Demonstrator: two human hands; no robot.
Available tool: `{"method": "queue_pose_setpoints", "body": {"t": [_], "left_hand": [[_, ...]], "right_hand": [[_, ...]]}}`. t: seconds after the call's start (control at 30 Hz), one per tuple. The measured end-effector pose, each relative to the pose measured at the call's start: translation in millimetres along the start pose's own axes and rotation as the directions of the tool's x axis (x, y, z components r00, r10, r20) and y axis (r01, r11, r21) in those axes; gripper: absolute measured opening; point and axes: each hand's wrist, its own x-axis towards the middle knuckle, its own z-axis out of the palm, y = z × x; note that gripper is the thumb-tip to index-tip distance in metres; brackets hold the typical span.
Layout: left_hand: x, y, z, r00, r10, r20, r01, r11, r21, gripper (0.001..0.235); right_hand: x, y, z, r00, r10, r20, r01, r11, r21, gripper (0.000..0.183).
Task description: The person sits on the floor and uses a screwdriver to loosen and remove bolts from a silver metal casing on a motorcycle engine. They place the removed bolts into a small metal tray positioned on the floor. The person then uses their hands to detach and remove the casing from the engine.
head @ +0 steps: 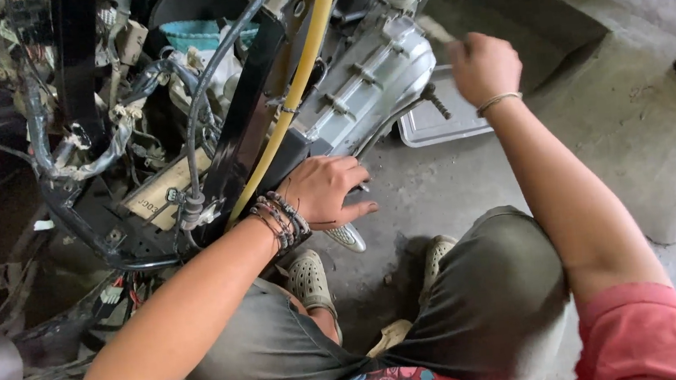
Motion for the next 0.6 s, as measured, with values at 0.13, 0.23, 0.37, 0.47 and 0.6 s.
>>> {"method": "queue_pose_setpoints", "body": {"t": [0.13,0.23,0.37,0.47,0.6], "left_hand": [[-2.0,5.3,-6.4,0.999,-0.028,0.034,0.027,1.000,0.003,0.045],[-2.3,3.4,-3.8,1.000,-0.029,0.006,0.029,1.000,0.001,0.048],[-4.5,4.7,-4.2,1.000,-0.026,0.014,0.026,1.000,0.006,0.049],[-2.5,6.3,-9.4,0.999,-0.036,0.012,0.036,0.999,-0.003,0.051],[-3.4,8.0,-11.5,0.998,-0.054,0.041,0.055,0.998,-0.017,0.054]], "right_hand": [[-62.1,-65.3,4.4,0.867,-0.452,0.210,0.480,0.871,-0.108,0.026],[-67.9,-73.9,9.0,0.829,-0.539,0.152,0.548,0.836,-0.027,0.029],[-54.0,-57.5,16.8,0.879,-0.477,0.018,0.473,0.865,-0.167,0.029],[-65.8,-72.1,35.5,0.832,-0.545,0.108,0.552,0.833,-0.046,0.028],[-61.6,-90.5,13.1,0.781,-0.623,0.044,0.595,0.720,-0.358,0.022]]}}
